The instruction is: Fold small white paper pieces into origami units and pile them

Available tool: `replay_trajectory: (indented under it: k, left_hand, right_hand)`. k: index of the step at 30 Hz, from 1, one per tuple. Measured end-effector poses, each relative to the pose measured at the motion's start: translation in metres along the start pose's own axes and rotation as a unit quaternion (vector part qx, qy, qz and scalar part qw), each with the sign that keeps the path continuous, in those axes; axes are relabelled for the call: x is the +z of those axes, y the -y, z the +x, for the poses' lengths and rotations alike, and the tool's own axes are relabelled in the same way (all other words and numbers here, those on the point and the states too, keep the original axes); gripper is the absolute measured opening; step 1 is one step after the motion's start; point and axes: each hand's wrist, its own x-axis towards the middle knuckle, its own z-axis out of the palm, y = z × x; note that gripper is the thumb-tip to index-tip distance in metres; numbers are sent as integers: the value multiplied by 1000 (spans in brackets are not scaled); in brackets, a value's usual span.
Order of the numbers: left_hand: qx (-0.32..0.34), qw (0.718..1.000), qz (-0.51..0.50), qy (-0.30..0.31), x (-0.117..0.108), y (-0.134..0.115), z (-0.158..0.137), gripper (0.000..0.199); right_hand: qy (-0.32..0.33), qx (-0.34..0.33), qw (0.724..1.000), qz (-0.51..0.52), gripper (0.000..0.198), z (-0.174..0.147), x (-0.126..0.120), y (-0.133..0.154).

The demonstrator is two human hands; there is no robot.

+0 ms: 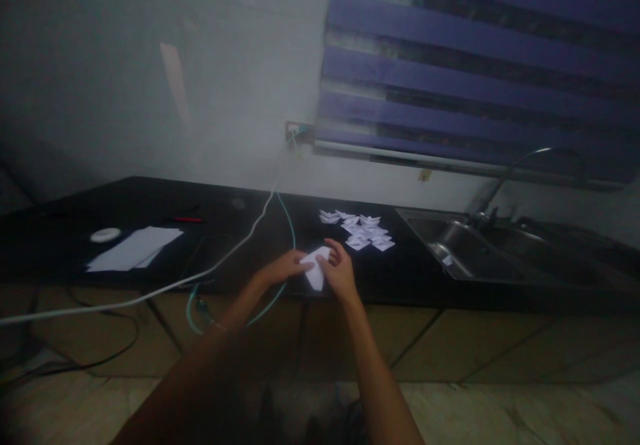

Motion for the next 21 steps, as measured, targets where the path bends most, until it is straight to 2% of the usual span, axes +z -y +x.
replay_trajectory:
  k: [4,7,11,21]
  left_hand:
    - [11,999,25,-42,1,1,1,39]
    - [14,997,42,-66,1,1,1,39]
    - [8,995,60,-85,0,-1,0,39]
    - [6,995,65,-72,-1,3,-1,45]
  right_hand:
    - [-59,-42,994,-82,48,-1,1,1]
    - [-52,-73,990,-111,39,-2,1,4]
    - [-47,-90,989,-110,39,-4,0,8]
    - [-24,-127,980,-151,44,-6,2,6]
